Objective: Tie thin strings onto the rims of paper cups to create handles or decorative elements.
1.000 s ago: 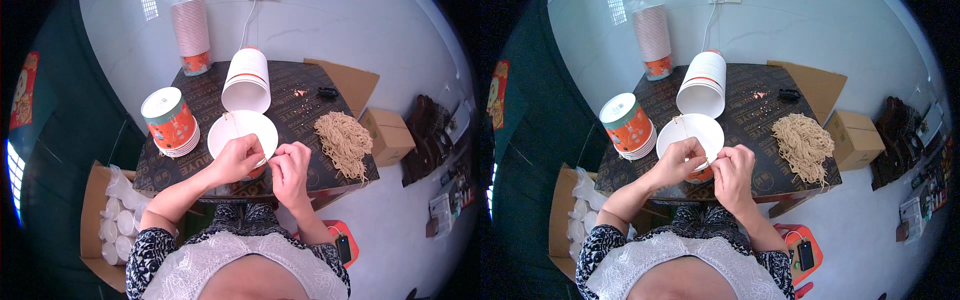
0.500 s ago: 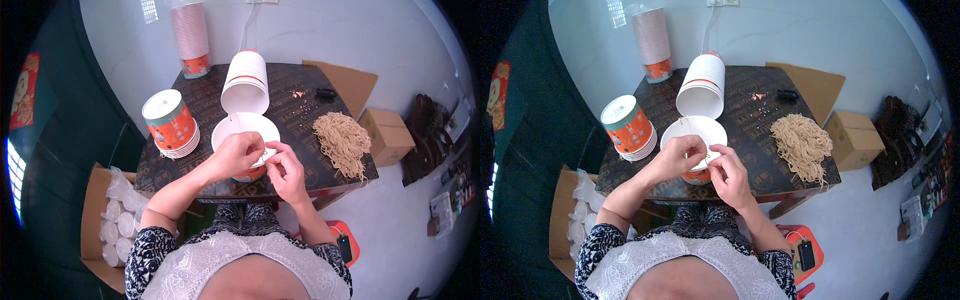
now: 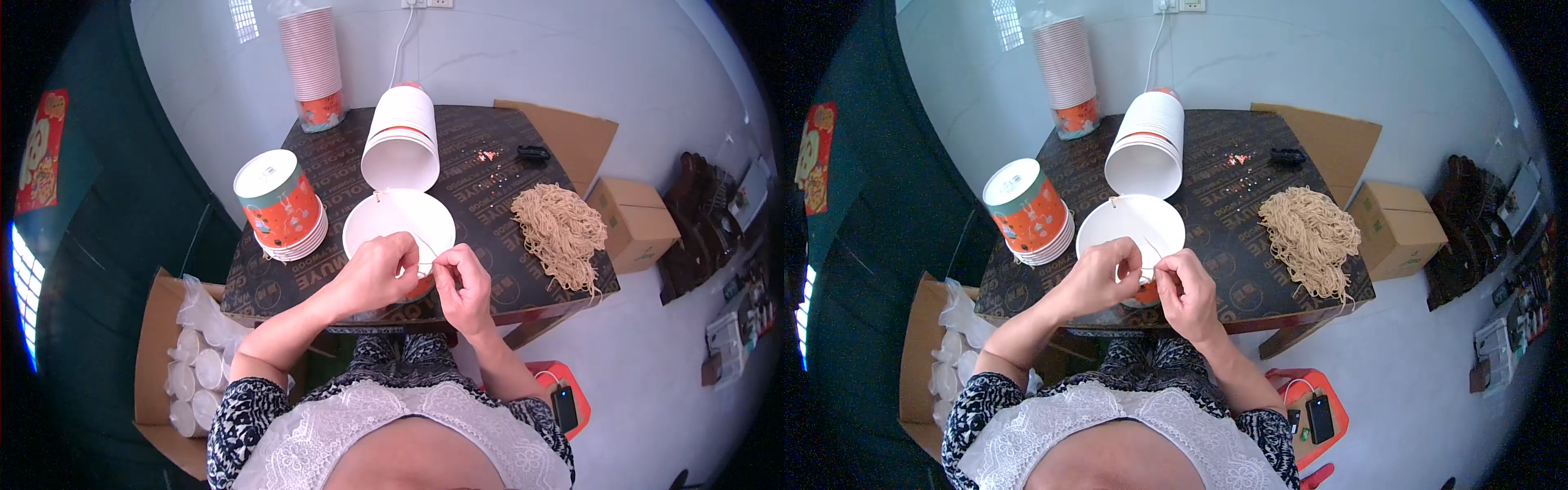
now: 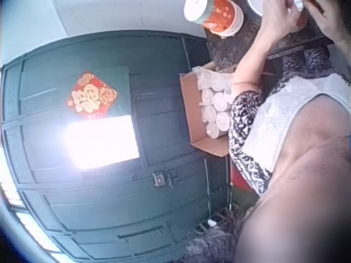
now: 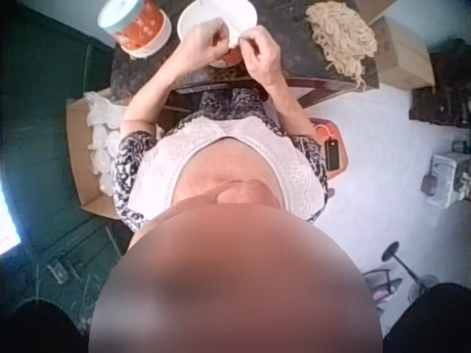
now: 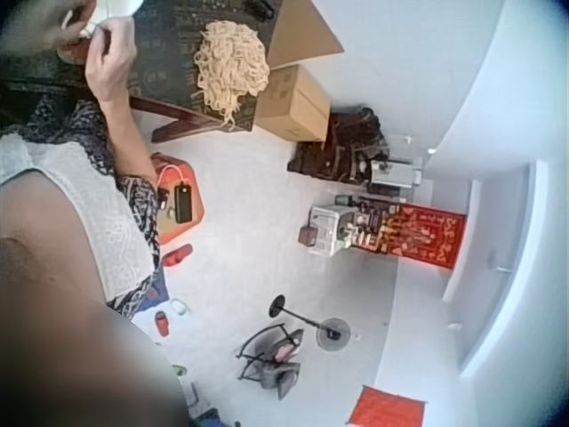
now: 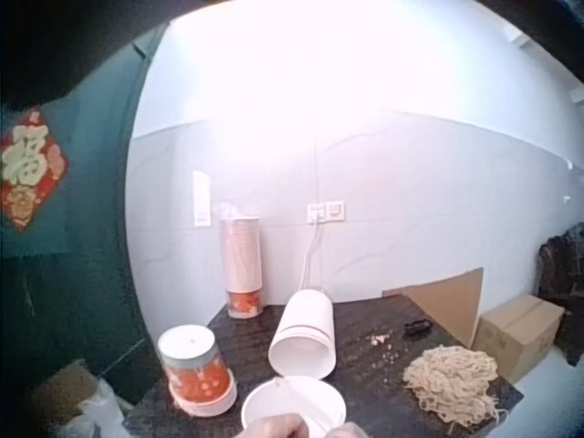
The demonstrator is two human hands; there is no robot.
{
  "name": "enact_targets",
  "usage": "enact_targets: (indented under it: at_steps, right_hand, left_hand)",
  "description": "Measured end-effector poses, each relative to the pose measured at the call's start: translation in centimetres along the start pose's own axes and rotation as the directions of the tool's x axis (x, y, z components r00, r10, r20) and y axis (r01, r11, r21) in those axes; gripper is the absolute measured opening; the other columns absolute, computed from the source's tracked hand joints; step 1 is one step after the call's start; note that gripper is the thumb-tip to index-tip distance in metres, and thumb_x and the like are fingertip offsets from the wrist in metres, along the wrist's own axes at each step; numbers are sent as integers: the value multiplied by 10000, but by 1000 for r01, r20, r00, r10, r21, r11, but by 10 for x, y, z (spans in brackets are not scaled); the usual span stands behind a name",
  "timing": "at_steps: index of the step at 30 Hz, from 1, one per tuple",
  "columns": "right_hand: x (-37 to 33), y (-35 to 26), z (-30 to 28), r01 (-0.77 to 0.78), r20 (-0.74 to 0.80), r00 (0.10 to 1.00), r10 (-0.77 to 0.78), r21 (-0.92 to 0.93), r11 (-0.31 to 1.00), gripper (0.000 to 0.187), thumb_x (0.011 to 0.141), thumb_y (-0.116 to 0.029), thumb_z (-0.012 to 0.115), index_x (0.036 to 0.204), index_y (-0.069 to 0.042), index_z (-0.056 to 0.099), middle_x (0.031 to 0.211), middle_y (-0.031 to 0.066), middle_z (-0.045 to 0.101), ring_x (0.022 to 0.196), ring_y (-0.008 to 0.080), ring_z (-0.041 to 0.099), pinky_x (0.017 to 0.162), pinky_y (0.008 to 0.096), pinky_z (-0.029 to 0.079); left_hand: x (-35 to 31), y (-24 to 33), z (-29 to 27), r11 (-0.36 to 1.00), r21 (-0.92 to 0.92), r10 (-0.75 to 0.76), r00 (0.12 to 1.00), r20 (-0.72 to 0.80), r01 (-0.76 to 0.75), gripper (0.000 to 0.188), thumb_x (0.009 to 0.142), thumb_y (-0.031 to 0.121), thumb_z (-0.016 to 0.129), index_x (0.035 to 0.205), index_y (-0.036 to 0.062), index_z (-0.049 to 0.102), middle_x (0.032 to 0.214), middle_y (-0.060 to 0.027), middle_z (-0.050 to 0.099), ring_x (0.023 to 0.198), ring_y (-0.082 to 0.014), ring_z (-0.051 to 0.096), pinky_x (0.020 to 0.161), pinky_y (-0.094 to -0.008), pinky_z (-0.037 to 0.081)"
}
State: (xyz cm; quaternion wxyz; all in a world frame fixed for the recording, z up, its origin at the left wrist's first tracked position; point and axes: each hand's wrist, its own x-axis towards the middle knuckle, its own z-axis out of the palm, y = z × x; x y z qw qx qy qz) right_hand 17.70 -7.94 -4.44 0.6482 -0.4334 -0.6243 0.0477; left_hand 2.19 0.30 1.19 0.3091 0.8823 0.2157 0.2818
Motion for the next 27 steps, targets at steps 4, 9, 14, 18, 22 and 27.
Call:
enact_targets:
  at_steps: [4, 9, 14, 18, 22, 27]
  right_hand:
    - [-5, -4, 5, -74, -72, 995, 71, -38, 997, 89, 877, 67, 621, 897, 3, 563, 795, 44, 537, 626, 87, 505, 550, 223, 409]
    - [-8, -5, 11, -84, -132, 988, 75, -65, 994, 111, 861, 73, 645, 892, 2, 565, 784, 39, 538, 604, 81, 502, 529, 226, 404]
    - [-10, -3, 8, -76, -138, 989, 59, -122, 990, 110, 859, 69, 654, 897, 4, 573, 791, 38, 551, 611, 77, 511, 529, 225, 408]
    - [-11, 0, 6, -65, -143, 989, 45, -139, 988, 112, 858, 64, 661, 901, 4, 577, 803, 44, 563, 621, 81, 523, 533, 222, 418]
    - [-13, 0, 9, -68, -159, 986, 45, -143, 987, 115, 858, 61, 664, 909, 5, 578, 818, 61, 576, 638, 97, 556, 553, 229, 448]
    - [-16, 5, 12, -15, -170, 985, -30, -253, 967, 122, 863, 48, 670, 928, -1, 579, 849, 74, 589, 640, 142, 594, 567, 244, 486]
  left_hand:
    - [-5, 1, 2, 980, 108, 169, 985, -23, -165, 121, 745, 32, 663, 759, 23, 544, 683, -124, 602, 655, -329, 603, 688, -396, 487]
    - [-8, 3, 1, 961, 77, 264, 964, 27, -265, 135, 735, 25, 681, 763, 31, 549, 701, -117, 595, 682, -315, 596, 807, -404, 456]
    - [-8, -2, 3, 925, 126, 361, 932, -10, -357, 104, 741, 27, 668, 762, 24, 567, 715, -119, 597, 711, -321, 600, 835, -408, 453]
    - [-9, -3, 4, 950, 136, 287, 958, -14, -282, 74, 733, 10, 636, 753, 22, 566, 715, -126, 594, 717, -331, 598, 845, -416, 451]
    - [-9, -1, 5, 950, 125, 292, 956, -26, -287, 66, 725, 1, 621, 752, 21, 564, 713, -131, 593, 718, -336, 597, 844, -418, 452]
    - [-6, -3, 6, 927, 137, 356, 935, -17, -350, 71, 735, 14, 628, 755, 20, 559, 712, -133, 595, 718, -340, 599, 857, -429, 448]
